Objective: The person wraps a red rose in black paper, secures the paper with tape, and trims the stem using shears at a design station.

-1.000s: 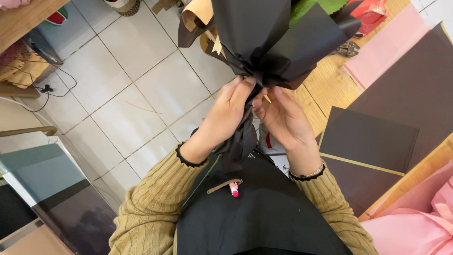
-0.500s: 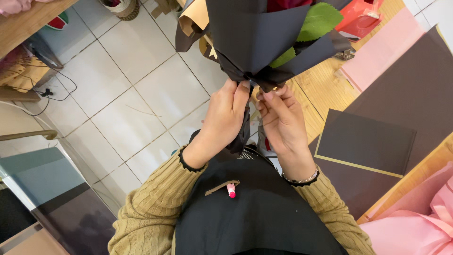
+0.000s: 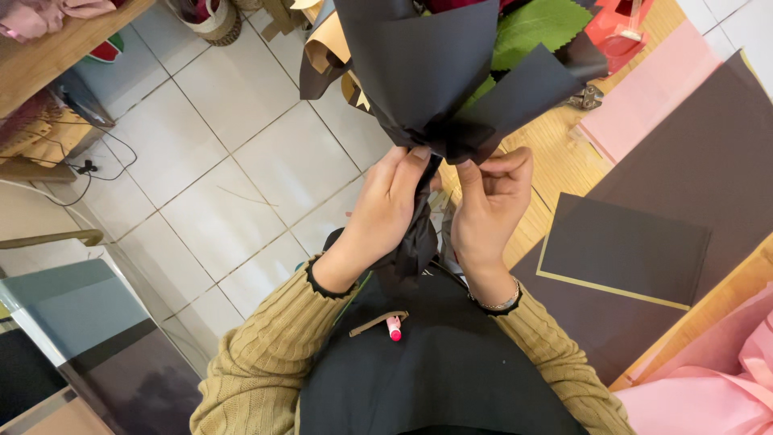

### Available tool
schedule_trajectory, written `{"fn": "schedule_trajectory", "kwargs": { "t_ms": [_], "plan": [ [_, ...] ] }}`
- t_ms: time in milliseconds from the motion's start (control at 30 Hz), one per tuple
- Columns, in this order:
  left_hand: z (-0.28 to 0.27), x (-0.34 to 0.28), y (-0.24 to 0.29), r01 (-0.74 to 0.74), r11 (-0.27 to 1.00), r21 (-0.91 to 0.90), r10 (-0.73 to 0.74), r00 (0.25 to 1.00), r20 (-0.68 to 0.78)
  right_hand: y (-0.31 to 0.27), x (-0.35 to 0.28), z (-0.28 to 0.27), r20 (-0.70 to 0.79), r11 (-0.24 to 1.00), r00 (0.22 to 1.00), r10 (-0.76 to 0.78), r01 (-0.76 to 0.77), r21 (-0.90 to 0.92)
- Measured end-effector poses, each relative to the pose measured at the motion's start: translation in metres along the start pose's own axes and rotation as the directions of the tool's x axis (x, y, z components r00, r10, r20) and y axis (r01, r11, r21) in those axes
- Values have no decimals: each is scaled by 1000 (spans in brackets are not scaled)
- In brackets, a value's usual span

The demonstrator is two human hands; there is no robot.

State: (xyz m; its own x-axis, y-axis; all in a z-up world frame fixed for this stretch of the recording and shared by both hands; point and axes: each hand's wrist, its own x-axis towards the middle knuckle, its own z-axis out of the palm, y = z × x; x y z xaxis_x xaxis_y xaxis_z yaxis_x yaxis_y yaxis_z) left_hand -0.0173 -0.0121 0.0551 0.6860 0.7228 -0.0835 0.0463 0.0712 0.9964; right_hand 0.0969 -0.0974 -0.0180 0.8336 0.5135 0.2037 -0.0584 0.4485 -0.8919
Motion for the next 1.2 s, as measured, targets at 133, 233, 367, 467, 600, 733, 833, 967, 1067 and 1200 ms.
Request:
{"fn": "schedule_trajectory", "kwargs": {
  "t_ms": [133, 233, 367, 467, 600, 733, 833, 967, 1067, 1200],
  "plan": [
    [5, 3, -5, -40, 991, -131, 46, 998, 44, 1, 0, 9, -17, 996, 997, -80, 80, -27],
    [9, 4, -33, -63, 956, -287, 77, 996, 39, 5, -2, 8, -13, 1000, 1000, 4, -3, 20],
    [5, -5, 2, 21, 906, -422, 26, 994, 105, -22, 2, 28, 81, 958, 970, 229, -240, 157],
    [-2, 5, -6, 52, 887, -458, -7, 995, 101, -23, 7, 17, 112, 914, 927, 358, -372, 159],
    [-12, 15, -17, 140, 954, -264, -146, 989, -2, -8, 10, 5, 4, 937, 942, 336, -334, 102],
    [-21, 18, 6, 50, 995, 82, -39, 990, -133, -5, 11, 7, -62, 976, 974, 219, -219, 4],
    [-31, 11, 21, -42, 952, 305, 46, 999, -6, -24, 12, 16, -70, 985, 991, 114, -122, -119],
    [-19, 1, 45, -140, 871, 471, 112, 990, 88, -33, 14, 13, -16, 976, 996, 91, -92, -198],
    [-20, 10, 7, -252, 761, 598, 255, 963, 82, -43, 27, 10, 81, 968, 991, 110, -89, -236],
    [-18, 12, 4, -252, 778, 575, 255, 964, 77, -59, 39, 10, 160, 956, 961, 226, -187, -225]
  ]
}}
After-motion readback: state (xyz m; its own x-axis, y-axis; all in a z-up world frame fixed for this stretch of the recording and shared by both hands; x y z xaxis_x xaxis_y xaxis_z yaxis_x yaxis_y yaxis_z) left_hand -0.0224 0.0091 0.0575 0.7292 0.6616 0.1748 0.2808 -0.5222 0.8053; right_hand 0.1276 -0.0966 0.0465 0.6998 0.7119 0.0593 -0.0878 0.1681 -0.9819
